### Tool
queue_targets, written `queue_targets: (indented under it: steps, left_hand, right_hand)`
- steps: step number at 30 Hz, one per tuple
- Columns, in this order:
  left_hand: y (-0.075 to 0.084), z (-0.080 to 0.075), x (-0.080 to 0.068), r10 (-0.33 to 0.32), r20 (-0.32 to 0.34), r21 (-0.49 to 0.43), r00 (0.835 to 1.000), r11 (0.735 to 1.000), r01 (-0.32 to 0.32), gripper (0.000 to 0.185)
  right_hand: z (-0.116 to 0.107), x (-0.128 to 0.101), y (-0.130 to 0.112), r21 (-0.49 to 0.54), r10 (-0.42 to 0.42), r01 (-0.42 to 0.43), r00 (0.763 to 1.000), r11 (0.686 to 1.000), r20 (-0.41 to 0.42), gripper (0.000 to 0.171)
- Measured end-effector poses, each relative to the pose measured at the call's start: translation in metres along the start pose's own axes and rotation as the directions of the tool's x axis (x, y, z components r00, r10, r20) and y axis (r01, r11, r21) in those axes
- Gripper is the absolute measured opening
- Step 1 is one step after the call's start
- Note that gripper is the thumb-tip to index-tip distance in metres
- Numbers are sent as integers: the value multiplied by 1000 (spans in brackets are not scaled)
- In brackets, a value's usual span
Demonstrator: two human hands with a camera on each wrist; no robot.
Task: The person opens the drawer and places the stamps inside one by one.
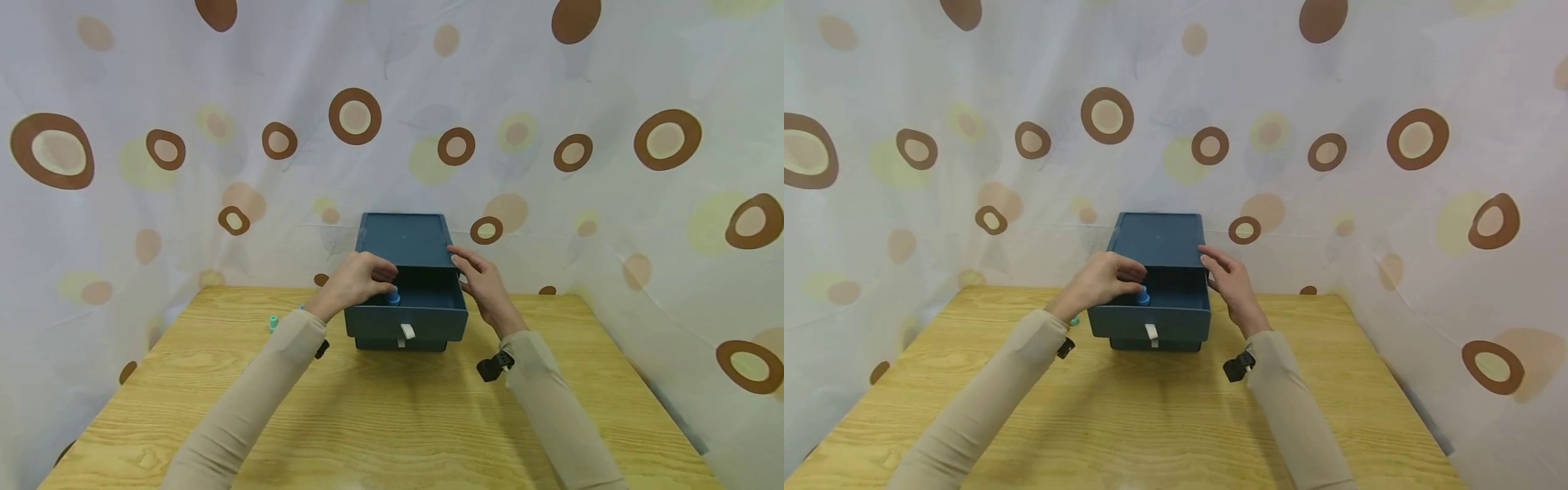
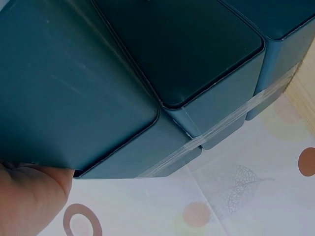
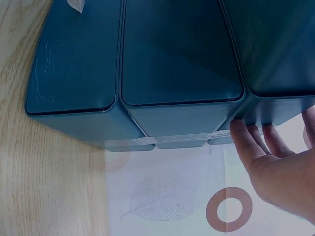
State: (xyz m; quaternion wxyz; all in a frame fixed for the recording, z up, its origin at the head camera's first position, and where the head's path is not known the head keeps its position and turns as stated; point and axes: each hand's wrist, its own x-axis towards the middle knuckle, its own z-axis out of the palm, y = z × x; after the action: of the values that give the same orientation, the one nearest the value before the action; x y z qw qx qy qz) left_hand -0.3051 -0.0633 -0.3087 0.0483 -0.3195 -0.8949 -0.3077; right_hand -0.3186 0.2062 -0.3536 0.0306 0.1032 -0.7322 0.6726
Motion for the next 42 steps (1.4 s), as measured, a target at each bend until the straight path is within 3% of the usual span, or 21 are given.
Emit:
queue_targets:
  steps: [9, 15, 22, 28, 35, 38, 42]
  left_hand:
    - [-5, -1, -1, 26, -11, -95, 1000, 995, -27, 31]
    - [-9, -3, -3, 87, -82, -146, 993, 984, -98, 24]
    - [-13, -5, -8, 102, -184, -178, 978, 975, -136, 20]
    - [-18, -5, -16, 101, -318, -192, 943, 967, -169, 15]
    - [-27, -3, -28, 86, -470, -222, 879, 952, -212, 13]
    - [-30, -3, -33, 64, -517, -225, 854, 952, -207, 11]
    - [-33, -4, -37, 42, -543, -239, 839, 950, -202, 10]
  right_hand:
    - [0, -1, 1, -3, -1, 1, 1000, 1000, -2, 51]
    - [1, 0, -1, 4, 4, -4, 1000, 1000, -2, 51]
    - [3, 1, -1, -6, 2, -2, 1000, 1000, 3, 51]
    - [2, 1, 0, -4, 14, -14, 1000, 1000, -11, 52]
    - [1, -1, 1, -5, 12, -12, 1000, 1000, -8, 52]
    - [1, -1, 1, -4, 6, -6, 1000, 1000, -2, 52]
    - [1, 0, 0, -1, 7, -7, 1000, 1000, -9, 51]
